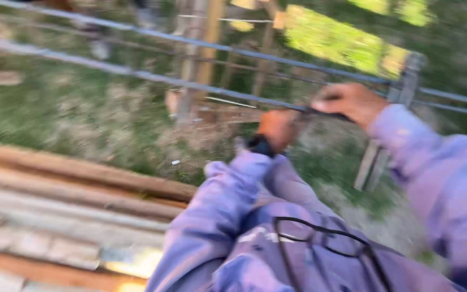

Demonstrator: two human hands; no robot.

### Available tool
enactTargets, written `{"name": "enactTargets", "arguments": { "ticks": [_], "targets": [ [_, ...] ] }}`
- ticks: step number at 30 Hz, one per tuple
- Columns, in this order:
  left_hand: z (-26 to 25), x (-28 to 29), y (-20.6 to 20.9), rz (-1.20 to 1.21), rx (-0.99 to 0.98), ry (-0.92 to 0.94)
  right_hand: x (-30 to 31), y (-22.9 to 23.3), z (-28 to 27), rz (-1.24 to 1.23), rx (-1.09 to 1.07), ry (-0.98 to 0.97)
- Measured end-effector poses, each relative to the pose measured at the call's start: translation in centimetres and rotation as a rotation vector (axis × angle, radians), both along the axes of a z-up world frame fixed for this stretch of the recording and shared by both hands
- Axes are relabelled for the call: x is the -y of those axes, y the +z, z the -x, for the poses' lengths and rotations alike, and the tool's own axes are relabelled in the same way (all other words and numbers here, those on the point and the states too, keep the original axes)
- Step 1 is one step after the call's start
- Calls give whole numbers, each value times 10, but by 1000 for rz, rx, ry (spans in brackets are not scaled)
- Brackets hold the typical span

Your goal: The person is tying a rebar grid using wire ties and a manual rebar tying tool. They repeatedly wrap wire around the intersections of the steel bars and twist it to secure the structure. Another person is visible nearby, also working on the construction site.

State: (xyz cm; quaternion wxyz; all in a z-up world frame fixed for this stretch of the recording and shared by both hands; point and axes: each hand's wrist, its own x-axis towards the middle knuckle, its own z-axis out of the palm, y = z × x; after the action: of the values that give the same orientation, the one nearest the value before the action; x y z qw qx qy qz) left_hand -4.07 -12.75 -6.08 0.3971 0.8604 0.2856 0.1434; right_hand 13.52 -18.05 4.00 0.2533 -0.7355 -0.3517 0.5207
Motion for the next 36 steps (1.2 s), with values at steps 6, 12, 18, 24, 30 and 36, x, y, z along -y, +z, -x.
{"name": "enactTargets", "arguments": {
  "ticks": [6, 12, 18, 24, 30, 36],
  "targets": [
    [19, -9, 34, 132, -192, -94, -2, -46, -21, 258, -307, 109],
    [57, 1, -19, 336, 43, -72, -15, 1, 5, 290, 202, 430],
    [47, 26, 47, 515, -74, 224, 15, -28, 18, 87, 341, 201],
    [32, 36, 100, 523, -101, 355, 15, -5, 36, 69, 603, 294],
    [11, 29, 136, 322, -523, 303, 4, 25, 35, 147, 511, 294],
    [-19, -6, 114, 146, -840, 59, 0, 2, 21, 120, 318, 198]
  ]
}}
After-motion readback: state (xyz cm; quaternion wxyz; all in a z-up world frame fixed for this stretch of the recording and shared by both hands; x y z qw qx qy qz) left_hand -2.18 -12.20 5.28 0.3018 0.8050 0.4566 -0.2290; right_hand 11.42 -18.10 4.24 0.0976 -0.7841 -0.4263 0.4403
